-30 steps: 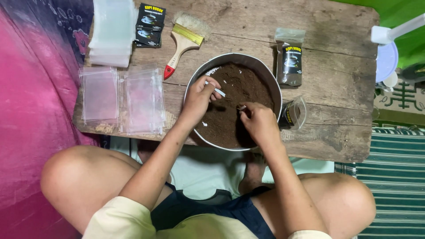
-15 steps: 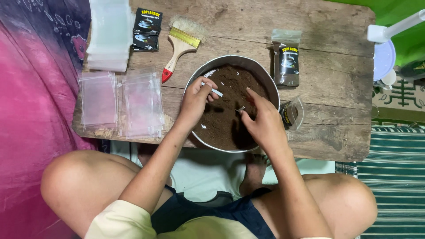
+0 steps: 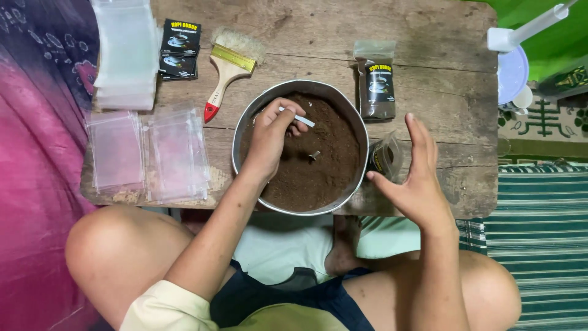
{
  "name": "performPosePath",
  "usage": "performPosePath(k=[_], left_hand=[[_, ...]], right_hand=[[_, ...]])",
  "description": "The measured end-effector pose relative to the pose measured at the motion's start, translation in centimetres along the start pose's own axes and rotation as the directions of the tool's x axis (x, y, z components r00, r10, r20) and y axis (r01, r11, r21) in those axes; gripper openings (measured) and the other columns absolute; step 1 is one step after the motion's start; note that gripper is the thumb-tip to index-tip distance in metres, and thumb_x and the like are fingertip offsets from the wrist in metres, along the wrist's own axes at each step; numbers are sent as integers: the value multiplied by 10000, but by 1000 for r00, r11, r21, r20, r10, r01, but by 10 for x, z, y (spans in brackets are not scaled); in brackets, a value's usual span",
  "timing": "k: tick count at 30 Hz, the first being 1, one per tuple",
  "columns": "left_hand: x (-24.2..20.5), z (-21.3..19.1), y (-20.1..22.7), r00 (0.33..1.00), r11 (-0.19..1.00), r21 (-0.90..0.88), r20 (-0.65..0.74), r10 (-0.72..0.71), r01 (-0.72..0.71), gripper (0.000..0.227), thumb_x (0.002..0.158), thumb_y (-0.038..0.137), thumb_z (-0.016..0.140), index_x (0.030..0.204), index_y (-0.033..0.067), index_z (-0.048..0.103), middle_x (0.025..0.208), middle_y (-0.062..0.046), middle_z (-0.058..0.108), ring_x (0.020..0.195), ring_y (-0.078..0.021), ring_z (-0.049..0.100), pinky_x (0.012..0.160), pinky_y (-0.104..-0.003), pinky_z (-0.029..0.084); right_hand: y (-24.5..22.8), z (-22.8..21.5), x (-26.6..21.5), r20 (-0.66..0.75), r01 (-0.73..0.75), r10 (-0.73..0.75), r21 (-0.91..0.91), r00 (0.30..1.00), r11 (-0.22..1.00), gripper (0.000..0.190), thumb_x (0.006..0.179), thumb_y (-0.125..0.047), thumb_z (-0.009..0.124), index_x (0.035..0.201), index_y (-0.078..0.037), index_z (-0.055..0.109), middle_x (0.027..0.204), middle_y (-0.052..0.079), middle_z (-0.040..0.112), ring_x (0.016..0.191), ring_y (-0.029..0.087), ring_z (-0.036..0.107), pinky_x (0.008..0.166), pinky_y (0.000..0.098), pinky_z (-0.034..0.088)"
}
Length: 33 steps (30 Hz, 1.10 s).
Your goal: Sorting through coffee grounds in a bowl using a small spoon and a stick to find or place small items.
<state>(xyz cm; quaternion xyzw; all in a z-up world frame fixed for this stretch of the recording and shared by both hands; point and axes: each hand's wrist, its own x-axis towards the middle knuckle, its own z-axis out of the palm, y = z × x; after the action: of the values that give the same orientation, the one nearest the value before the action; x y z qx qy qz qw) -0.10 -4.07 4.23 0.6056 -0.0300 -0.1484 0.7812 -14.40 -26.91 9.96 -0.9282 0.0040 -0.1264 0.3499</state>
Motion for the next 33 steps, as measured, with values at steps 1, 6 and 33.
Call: performPosePath(k=[1, 6, 33], left_hand=[[1, 4, 0, 1000, 1000, -1, 2, 0, 0, 165, 972, 143, 516, 948, 83, 668, 695, -125, 704, 649, -124, 611, 609, -199, 436], [6, 17, -9, 999, 997, -74, 37, -6, 8, 153, 972, 145, 543, 953, 70, 675, 763, -136, 712, 690, -143, 669, 640, -199, 498], [-30, 95, -9, 897, 816, 400, 322, 302, -418, 139, 998, 118, 546, 1000, 84, 681, 802, -126, 669, 752, -298, 669, 675, -382, 514]], right_hand=[[1, 0, -1, -2, -1, 1, -2, 1000, 1000, 1050, 741, -121, 869, 1603, -13, 280, 1558, 327, 348, 1450, 558, 290, 1204, 671, 208], [15, 7, -2, 95, -132, 126, 58, 987, 990, 1155, 666, -144, 903, 1625, -68, 262, 1506, 263, 498, 1410, 475, 438, 1189, 624, 298], [49, 59, 0, -222, 56, 10, 291, 975, 955, 755, 740, -188, 874, 1404, -41, 546, 1291, 188, 673, 1219, 338, 657, 1069, 468, 504]])
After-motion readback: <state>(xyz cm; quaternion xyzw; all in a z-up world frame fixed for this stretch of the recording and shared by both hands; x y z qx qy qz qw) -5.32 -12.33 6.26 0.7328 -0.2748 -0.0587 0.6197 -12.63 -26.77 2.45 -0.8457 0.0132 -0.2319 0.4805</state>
